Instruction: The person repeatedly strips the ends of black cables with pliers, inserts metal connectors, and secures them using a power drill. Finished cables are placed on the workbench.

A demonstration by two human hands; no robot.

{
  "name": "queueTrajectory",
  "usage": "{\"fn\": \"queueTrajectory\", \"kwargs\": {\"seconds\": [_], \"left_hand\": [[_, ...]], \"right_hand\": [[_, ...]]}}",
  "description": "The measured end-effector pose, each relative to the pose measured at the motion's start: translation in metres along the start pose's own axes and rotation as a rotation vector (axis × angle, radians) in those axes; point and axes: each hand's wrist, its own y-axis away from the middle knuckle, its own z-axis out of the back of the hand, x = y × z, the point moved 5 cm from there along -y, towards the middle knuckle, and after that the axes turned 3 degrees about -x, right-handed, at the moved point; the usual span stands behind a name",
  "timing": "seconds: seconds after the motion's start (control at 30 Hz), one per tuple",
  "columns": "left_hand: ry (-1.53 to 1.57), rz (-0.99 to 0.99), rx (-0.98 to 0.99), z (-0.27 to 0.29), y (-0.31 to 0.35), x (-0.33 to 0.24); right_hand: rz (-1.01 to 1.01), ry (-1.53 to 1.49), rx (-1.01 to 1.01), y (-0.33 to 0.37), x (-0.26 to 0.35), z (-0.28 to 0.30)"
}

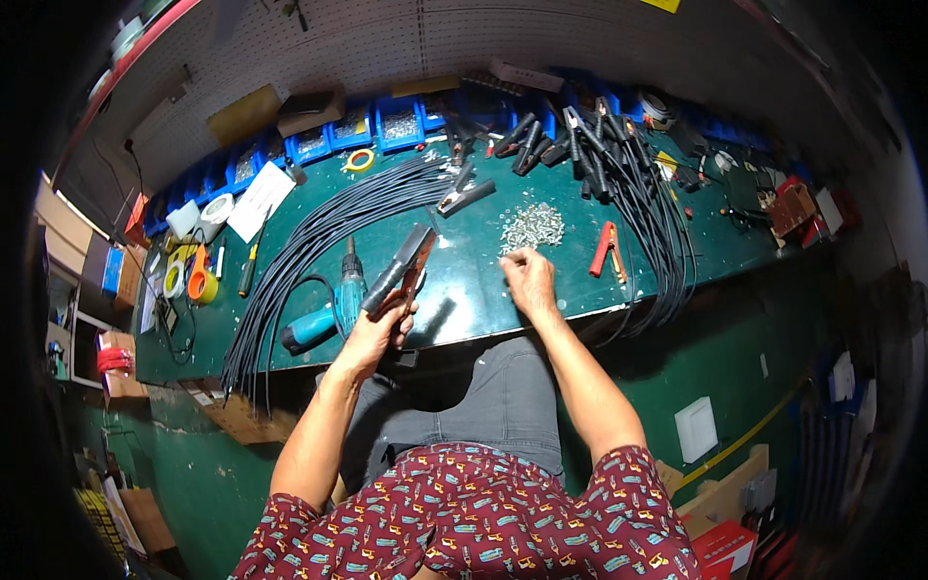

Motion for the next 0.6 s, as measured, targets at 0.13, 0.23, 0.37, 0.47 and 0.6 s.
{"fn": "queueTrajectory", "kwargs": {"seconds": [0.13, 0.23, 0.37, 0.47, 0.6], "left_hand": [[-0.018, 0.002, 0.025, 0.003, -0.003, 0.008], [-0.063, -0.045, 0.066, -0.005, -0.005, 0.000], [-0.027, -0.092, 0.061, -0.014, 0.001, -0.010], [-0.074, -0.121, 0.067, -0.013, 0.001, -0.015], [-0.155, -0.153, 0.055, -0.014, 0.004, -0.020]], "right_hand": [[-0.062, -0.449, 0.306, 0.056, 0.058, -0.053], [-0.091, -0.592, 0.381, 0.062, 0.069, -0.066], [-0.046, -0.594, 0.436, 0.061, 0.080, -0.070], [-0.033, -0.583, 0.440, 0.061, 0.079, -0.070], [-0.021, -0.574, 0.443, 0.061, 0.081, -0.071]]}}
